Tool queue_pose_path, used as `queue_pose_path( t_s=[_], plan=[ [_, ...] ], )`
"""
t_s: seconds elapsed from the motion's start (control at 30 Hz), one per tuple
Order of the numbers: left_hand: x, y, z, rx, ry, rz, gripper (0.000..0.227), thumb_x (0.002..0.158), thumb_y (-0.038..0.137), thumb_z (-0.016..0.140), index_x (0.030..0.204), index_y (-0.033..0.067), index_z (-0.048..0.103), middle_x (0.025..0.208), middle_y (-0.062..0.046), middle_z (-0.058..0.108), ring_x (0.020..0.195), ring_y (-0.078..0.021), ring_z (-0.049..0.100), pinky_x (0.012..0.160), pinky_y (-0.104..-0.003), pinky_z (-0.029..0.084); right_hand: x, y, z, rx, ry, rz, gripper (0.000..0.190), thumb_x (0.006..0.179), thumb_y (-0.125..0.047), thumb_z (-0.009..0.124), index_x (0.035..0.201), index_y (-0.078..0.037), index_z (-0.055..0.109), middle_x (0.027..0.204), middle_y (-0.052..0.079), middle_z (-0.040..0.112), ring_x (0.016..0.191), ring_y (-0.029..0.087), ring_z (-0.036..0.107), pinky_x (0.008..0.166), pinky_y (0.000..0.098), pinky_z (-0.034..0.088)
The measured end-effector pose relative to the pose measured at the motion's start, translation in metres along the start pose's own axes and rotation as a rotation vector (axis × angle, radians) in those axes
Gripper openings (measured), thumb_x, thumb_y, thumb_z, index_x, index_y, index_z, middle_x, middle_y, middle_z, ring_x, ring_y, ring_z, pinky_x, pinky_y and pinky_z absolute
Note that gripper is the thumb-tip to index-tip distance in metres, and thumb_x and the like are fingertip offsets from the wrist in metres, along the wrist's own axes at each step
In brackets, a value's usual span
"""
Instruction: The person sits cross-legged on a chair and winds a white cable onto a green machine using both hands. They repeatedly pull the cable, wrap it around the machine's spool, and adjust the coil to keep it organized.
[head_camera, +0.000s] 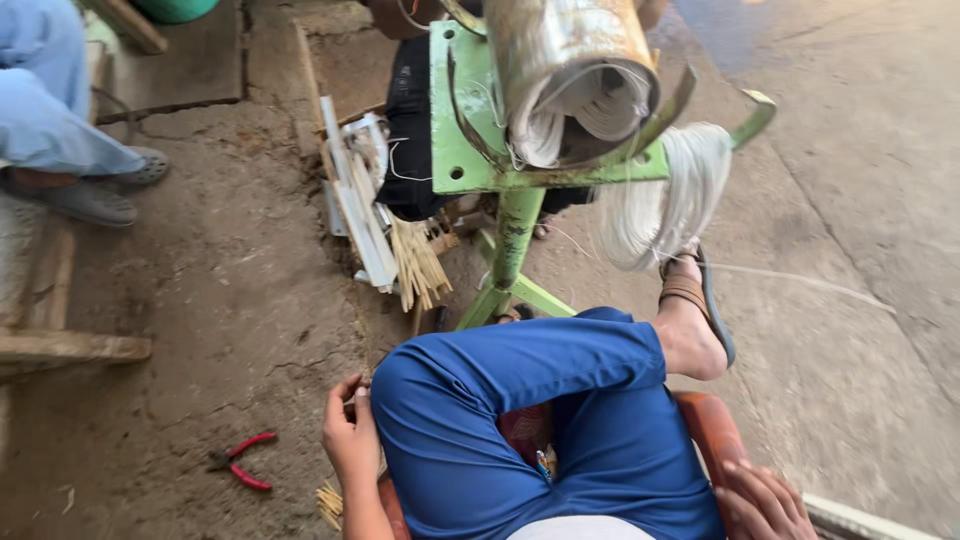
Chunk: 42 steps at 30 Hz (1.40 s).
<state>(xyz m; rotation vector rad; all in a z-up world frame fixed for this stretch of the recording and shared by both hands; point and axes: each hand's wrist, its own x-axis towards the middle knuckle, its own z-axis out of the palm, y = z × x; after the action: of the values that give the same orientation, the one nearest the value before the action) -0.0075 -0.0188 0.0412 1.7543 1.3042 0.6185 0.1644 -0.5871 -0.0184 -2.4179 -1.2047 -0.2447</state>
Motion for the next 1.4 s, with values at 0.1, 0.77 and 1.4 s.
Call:
queue_pose_path(
  t_s=[0.1,0.77,1.4],
  plan=[
    [-0.001,0.012,0.003,-0.039,0.028,0.039,0.024,0.100,0.014,0.062,0.123,0.0065,0.069,0.110,-0.006,0.076,0.087,-0.0176,0.071,0.077,-0.032,0.056,-0.012,-0.002,-0.008,-0.049,0.024,-0.043,0.035,0.086,-0.023,0.057,0.119,-0.016,0.066,0.141,0.012,0.057,0.133,0.029,0.054,0.112,0.0499,0.041],
    [0.007,0.205,0.051,-0.174,0.106,0.905,0.038,0.115,0.033,0.053,0.144,0.0082,0.050,0.129,-0.016,0.061,0.112,-0.0267,0.059,0.097,-0.041,0.051,0.269,-0.043,-0.041,0.058,0.476,-0.134,0.045,0.107,-0.023,0.056,0.144,0.001,0.048,0.151,0.027,0.048,0.139,0.045,0.048,0.116,0.0546,0.038],
    [0.067,0.292,0.118,-0.817,-0.473,0.613,0.050,0.116,0.024,0.040,0.166,0.0147,0.035,0.120,0.000,0.060,0.065,-0.0052,0.044,0.055,-0.022,0.039,0.318,-0.074,-0.123,0.118,0.703,-0.183,0.035,0.112,-0.009,0.053,0.145,0.001,0.048,0.144,0.017,0.058,0.136,0.036,0.057,0.116,0.0449,0.051]
  ],
)
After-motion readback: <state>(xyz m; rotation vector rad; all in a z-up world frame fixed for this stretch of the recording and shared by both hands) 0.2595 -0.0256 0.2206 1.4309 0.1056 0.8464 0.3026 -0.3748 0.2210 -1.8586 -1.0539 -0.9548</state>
